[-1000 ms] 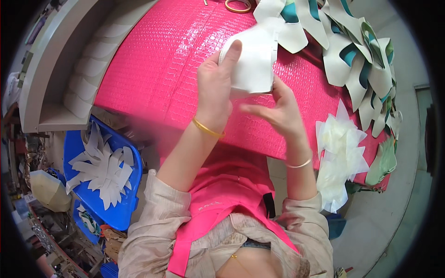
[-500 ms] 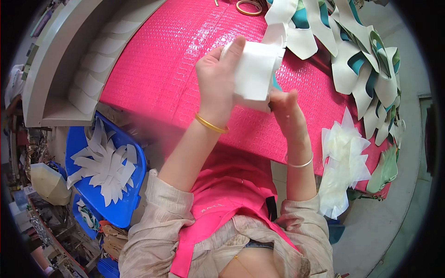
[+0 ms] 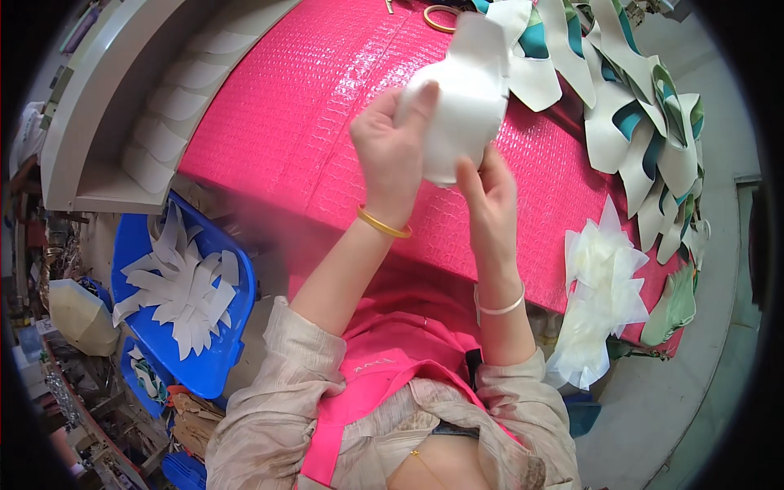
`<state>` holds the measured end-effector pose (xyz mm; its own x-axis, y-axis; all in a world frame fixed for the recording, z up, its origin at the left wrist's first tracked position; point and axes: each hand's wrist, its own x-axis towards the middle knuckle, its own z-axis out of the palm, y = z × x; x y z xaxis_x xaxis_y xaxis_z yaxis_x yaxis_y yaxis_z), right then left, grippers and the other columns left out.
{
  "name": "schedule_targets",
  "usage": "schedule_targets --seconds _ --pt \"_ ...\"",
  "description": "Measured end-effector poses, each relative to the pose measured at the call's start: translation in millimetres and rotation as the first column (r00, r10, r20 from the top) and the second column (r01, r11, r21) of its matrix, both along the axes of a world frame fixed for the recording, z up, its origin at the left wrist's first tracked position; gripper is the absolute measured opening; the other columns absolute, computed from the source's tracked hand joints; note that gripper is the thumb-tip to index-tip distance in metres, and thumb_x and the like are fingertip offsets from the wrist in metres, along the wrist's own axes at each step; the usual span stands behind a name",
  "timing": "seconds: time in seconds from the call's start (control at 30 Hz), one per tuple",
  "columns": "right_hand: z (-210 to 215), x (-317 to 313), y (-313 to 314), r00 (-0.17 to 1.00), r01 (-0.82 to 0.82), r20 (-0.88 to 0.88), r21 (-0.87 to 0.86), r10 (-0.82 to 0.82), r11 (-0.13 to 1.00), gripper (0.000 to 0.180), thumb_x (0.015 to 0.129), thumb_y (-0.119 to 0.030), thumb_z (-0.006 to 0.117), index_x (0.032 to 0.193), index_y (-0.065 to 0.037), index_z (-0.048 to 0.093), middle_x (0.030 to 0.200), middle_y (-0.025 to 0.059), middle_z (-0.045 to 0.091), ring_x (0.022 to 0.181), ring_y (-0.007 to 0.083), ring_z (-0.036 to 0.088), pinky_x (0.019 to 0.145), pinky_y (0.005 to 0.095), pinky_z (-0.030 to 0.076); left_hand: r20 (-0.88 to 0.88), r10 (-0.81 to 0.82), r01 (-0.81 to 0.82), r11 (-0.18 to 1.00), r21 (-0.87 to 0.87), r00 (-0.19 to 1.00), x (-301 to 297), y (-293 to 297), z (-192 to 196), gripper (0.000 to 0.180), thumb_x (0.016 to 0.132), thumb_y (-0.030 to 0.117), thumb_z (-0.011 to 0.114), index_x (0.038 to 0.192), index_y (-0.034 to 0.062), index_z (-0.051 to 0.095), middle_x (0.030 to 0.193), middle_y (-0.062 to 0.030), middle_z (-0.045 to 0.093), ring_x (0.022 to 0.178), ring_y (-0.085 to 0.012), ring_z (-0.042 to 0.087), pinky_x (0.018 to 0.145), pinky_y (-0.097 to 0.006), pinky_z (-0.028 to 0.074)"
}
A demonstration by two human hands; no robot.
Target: The person assembles shoe components by hand, fitting a white upper piece onto a green sole. They repeatedly adjust the fit, smooth the edges, and insert a white paper insert into the shoe. The process is repeated for multiple units on a pink work surface.
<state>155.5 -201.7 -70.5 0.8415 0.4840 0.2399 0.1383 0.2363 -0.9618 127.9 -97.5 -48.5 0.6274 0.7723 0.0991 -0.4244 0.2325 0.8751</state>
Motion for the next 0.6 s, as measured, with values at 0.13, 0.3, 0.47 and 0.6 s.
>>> schedule_targets --seconds 0.13,0.3,0.47,0.6 --pt "-4 14 -12 0.995 -0.012 -0.092 0.099 0.021 0.995 0.033 0.094 -0.028 0.044 0.094 0.002 0.058 0.081 0.0011 0.059 0.07 0.0046 0.05 0.061 0.0188 0.039 -0.132 -0.322 0.346 0.903 0.254 0.937 -31 -5 -20 0.021 0.08 0.013 0.066 0.091 -0.0044 0.063 0.08 -0.0058 0.065 0.072 -0.0088 0.059 0.061 -0.023 0.048" --pt "-5 16 -10 0.987 0.145 -0.058 -0.05 -0.148 0.988 0.041 0.095 -0.034 0.04 0.084 0.001 0.059 0.074 -0.0019 0.055 0.065 0.0041 0.046 0.056 0.0191 0.038 -0.223 -0.538 0.572 0.81 0.13 0.813 -46 -24 -35 0.017 0.079 0.006 0.064 0.093 -0.0049 0.064 0.087 -0.0071 0.066 0.079 -0.0105 0.06 0.069 -0.023 0.048" --pt "10 9 -6 0.948 0.309 -0.079 -0.011 -0.309 0.951 0.044 0.093 -0.039 0.041 0.075 -0.002 0.056 0.065 -0.0034 0.051 0.058 0.004 0.042 0.051 0.0207 0.035 -0.157 -0.428 0.443 0.893 0.081 0.89 -41 -44 -54 0.019 0.079 0.003 0.061 0.096 -0.005 0.062 0.083 -0.0085 0.066 0.076 -0.0094 0.059 0.068 -0.025 0.047" --pt "-8 21 -14 0.933 0.351 0.184 -0.272 -0.31 0.896 0.054 0.093 -0.047 0.034 0.066 -0.004 0.052 0.059 -0.003 0.048 0.054 0.0049 0.04 0.047 0.0223 0.033 -0.165 -0.337 0.364 0.914 0.177 0.927 -42 -67 -53 0.02 0.08 0.002 0.059 0.099 -0.0038 0.061 0.088 -0.0144 0.065 0.079 -0.014 0.061 0.07 -0.027 0.047"
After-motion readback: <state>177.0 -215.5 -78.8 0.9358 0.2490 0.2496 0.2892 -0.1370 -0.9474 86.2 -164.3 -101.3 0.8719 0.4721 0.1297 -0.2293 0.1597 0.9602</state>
